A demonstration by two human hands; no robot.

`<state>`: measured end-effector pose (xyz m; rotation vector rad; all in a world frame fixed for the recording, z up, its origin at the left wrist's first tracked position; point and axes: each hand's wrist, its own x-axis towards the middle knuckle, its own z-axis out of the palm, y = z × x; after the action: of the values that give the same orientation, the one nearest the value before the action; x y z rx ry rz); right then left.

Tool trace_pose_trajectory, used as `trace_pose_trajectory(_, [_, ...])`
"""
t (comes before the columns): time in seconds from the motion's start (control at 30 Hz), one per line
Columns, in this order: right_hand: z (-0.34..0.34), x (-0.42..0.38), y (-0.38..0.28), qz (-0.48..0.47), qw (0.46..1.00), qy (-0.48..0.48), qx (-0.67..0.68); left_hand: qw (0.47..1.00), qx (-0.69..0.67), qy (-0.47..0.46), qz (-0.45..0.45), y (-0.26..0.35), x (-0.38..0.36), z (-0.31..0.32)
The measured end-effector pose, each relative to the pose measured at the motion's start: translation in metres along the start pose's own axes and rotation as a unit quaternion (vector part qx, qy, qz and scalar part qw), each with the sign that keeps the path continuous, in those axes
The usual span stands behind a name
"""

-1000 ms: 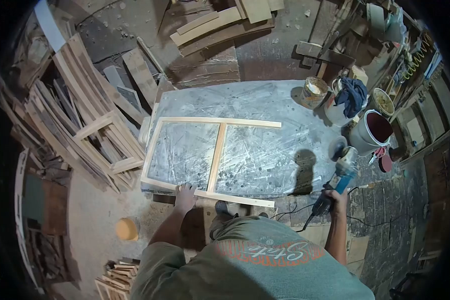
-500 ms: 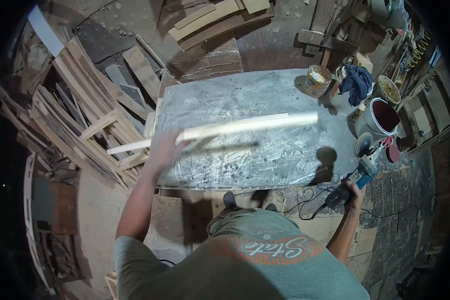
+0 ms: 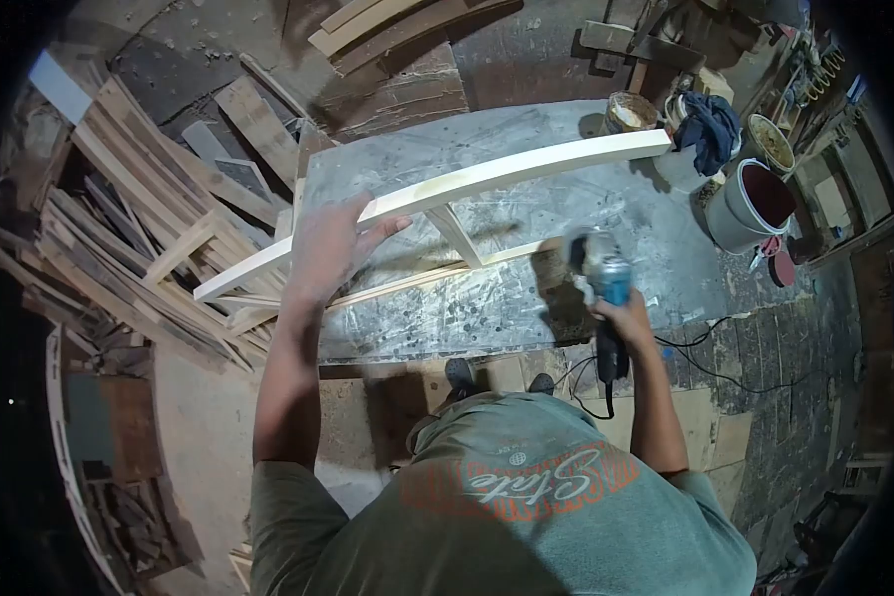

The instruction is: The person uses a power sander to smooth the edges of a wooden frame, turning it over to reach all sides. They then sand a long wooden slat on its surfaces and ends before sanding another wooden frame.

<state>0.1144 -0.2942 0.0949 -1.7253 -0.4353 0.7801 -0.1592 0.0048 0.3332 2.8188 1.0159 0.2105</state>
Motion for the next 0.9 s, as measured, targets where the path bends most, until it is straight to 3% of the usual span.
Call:
trace_pose_trajectory(0.23, [0.089,0.052,-0.005,-0.034,0.955,-0.079,-0.284,1.000,0.019,0.017,-0.003,-0.007,0.011,0.007])
trace_pose_trajectory(0.4, [0.088,0.064,-0.007,0.013,0.937,-0.074,-0.342,1.000,0.025,0.012,-0.014,-0.012,0.018,0.009])
trace_pose_trajectory(0.5, [0.048,0.074,0.005,0.006,0.950,-0.030,-0.312,0.999,0.027,0.006,-0.019,-0.014,0.023,0.009])
trace_pose_trajectory(0.57, [0.018,0.078,-0.009,0.076,0.961,-0.017,-0.266,0.999,0.040,0.004,-0.022,-0.015,0.026,0.010])
trace_pose_trajectory(0.67, [-0.013,0.093,0.002,0.051,0.957,0.060,-0.279,0.999,0.031,-0.029,-0.030,-0.013,0.029,0.004])
trace_pose_trajectory(0.8, [-0.004,0.097,-0.003,0.068,0.941,0.083,-0.323,0.999,0.033,-0.016,-0.021,-0.015,0.031,0.006])
trace_pose_trajectory(0.9, [0.029,0.082,-0.009,0.063,0.951,0.024,-0.302,1.000,0.016,-0.011,-0.011,-0.016,0.031,0.005])
